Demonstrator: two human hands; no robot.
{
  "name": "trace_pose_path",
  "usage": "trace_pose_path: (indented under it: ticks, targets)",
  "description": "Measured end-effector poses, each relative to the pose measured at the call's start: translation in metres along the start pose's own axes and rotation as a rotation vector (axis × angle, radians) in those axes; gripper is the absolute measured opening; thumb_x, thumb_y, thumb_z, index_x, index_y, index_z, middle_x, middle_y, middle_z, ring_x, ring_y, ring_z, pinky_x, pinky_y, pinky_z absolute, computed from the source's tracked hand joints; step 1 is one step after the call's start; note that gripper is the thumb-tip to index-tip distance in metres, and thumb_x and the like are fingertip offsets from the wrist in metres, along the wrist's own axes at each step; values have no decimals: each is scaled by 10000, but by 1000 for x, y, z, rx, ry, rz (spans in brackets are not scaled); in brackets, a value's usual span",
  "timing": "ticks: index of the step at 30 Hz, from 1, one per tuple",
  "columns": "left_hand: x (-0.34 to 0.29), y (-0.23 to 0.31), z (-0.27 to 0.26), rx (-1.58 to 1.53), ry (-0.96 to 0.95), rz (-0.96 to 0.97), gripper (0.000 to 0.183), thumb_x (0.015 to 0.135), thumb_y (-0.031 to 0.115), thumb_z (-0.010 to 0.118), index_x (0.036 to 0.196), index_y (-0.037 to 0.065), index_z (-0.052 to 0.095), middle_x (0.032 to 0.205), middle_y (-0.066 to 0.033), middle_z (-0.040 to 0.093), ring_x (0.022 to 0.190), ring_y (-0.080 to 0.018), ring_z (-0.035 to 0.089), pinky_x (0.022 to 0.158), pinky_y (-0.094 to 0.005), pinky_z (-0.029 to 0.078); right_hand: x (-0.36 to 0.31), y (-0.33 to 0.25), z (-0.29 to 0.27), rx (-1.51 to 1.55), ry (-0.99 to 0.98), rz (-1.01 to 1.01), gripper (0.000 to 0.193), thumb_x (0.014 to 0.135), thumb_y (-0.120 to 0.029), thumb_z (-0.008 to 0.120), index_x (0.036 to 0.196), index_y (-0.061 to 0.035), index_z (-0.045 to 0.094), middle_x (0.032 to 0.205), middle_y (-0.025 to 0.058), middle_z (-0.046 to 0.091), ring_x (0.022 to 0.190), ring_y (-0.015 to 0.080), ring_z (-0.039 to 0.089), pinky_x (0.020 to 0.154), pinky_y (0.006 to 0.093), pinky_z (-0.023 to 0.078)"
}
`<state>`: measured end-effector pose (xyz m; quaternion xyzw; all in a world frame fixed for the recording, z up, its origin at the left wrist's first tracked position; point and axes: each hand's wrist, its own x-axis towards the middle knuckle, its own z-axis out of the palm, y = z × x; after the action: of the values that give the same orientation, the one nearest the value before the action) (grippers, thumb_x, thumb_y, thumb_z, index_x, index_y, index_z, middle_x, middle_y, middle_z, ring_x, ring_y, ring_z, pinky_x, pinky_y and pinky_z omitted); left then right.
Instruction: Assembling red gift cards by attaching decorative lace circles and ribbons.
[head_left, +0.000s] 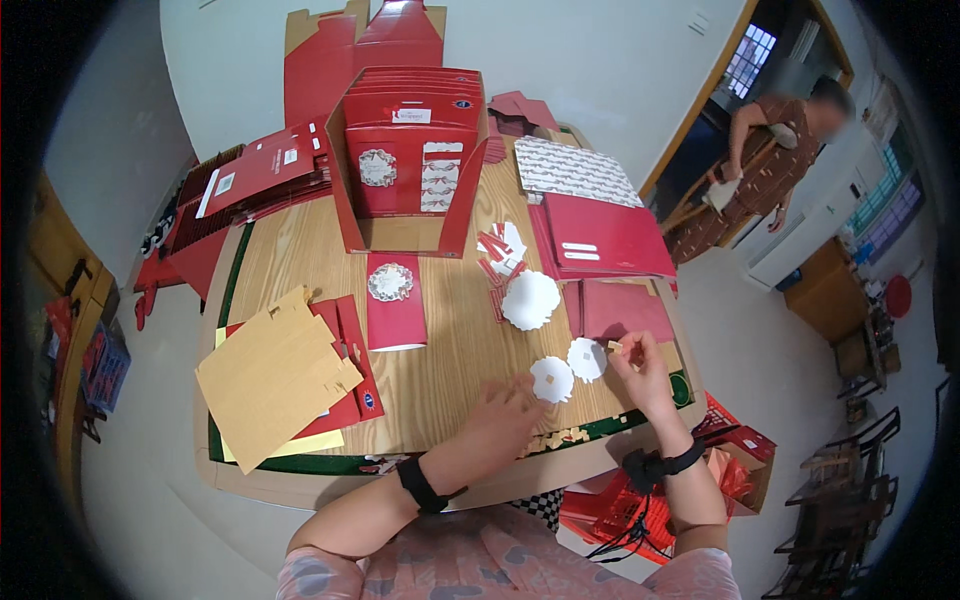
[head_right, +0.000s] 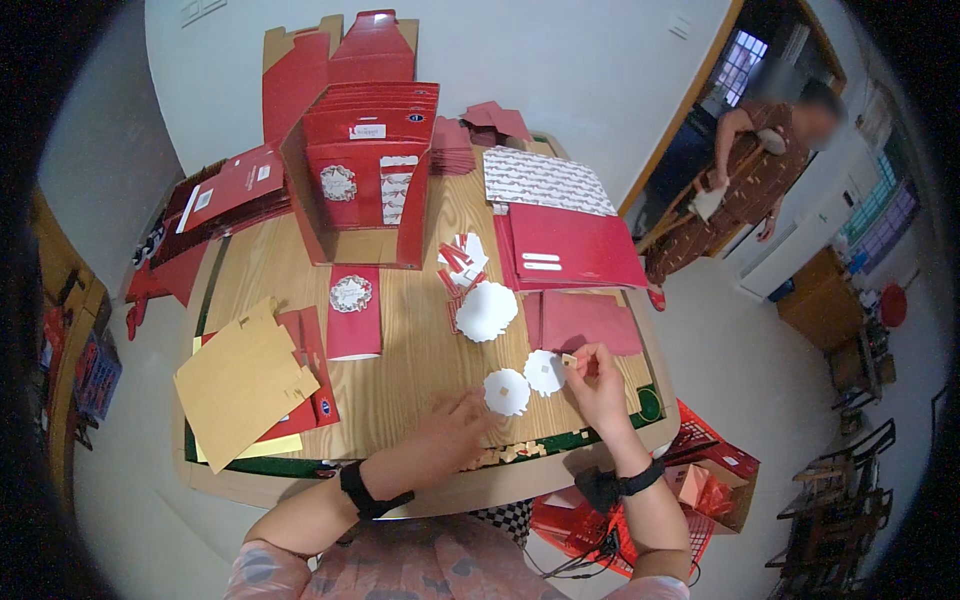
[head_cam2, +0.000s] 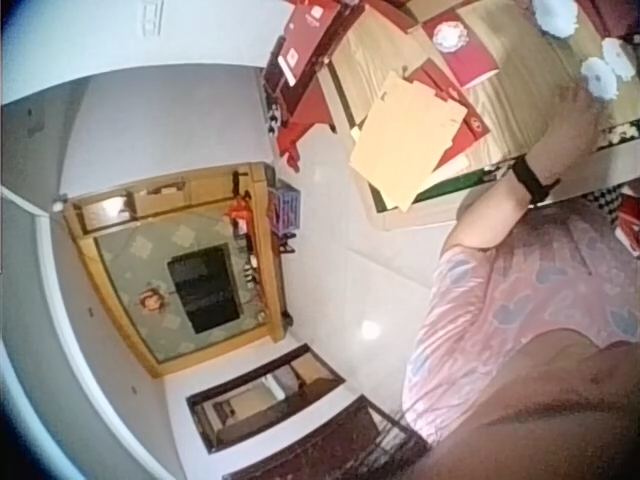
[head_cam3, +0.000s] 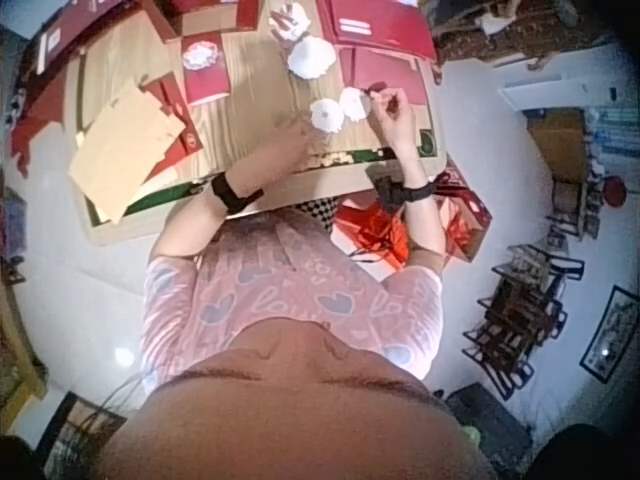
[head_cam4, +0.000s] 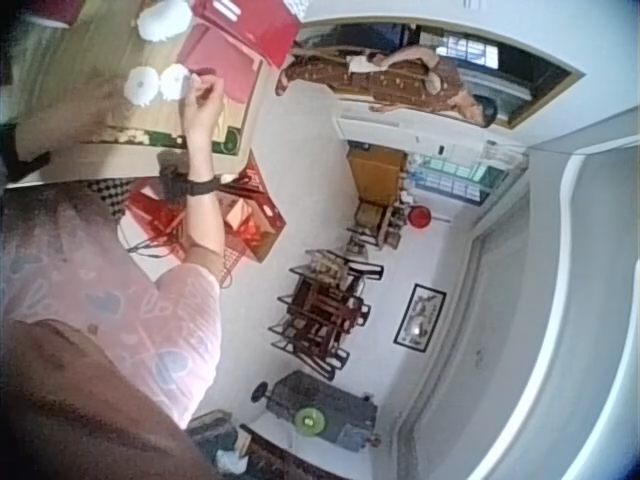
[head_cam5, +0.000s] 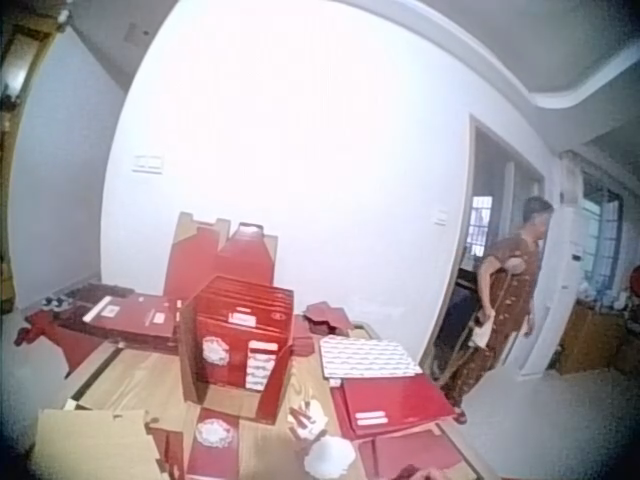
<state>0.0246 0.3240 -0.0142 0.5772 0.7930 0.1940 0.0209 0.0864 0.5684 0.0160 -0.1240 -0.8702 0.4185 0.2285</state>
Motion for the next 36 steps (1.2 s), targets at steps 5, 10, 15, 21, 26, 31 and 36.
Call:
trace_pose_path:
  ticks: [5, 10, 15, 21, 26, 31, 36]
  targets:
    - [-7, -6, -21, -59, 50, -95, 417, 756, 153, 589, 1149, 42, 508, 1217, -166, 458, 1129, -333, 437, 914, -448, 361, 19, -28, 25, 83, -72, -128, 194, 766, 26, 604, 916, -40, 502, 764, -14, 513, 700, 72, 492, 679, 224, 430]
    - [-14, -18, -44, -354, 144, -255, 346, 810, 117, 553, 1139, 14, 522, 1095, -185, 553, 1015, -324, 528, 858, -403, 418, 28, -54, 57, 385, -284, 38, 170, 799, 18, 596, 936, -51, 522, 765, -41, 523, 707, 36, 495, 659, 169, 410]
    - [-26, -32, -67, -647, 368, -500, 264, 863, 156, 551, 1082, 11, 580, 971, -171, 629, 894, -243, 611, 779, -336, 465, 19, -100, 63, 600, -516, 159, 139, 831, 19, 576, 943, -46, 525, 769, -57, 530, 711, 1, 486, 648, 147, 387]
    - [-25, -36, -83, -785, 312, -521, 258, 861, 181, 568, 1059, 18, 603, 938, -138, 644, 839, -170, 622, 724, -288, 483, 24, -92, 66, 458, -528, 113, 93, 839, -35, 585, 919, -51, 540, 719, -51, 524, 643, 8, 476, 574, 162, 391]
    - [16, -70, -31, -1083, 337, -569, 358, 858, 201, 568, 1145, -9, 536, 984, -98, 619, 822, -156, 610, 730, -281, 490, 78, -52, 53, 447, -381, 264, 79, 824, -97, 613, 861, -50, 562, 675, -43, 513, 563, 27, 459, 476, 182, 375]
    - [65, -93, -17, -1394, 209, -758, 351, 854, 219, 568, 1102, -21, 504, 912, -74, 590, 759, -149, 599, 669, -263, 497, 104, -47, 66, 181, -498, 354, 64, 795, -86, 616, 817, -40, 577, 639, -21, 518, 544, 51, 470, 475, 192, 372]
    - [94, -94, -12, -1447, 287, -883, 301, 844, 184, 576, 1035, -35, 497, 877, -100, 587, 709, -162, 608, 599, -253, 512, 117, -24, 80, 137, -625, 329, 76, 776, -73, 646, 771, -25, 587, 649, -10, 544, 555, 64, 492, 488, 203, 388]
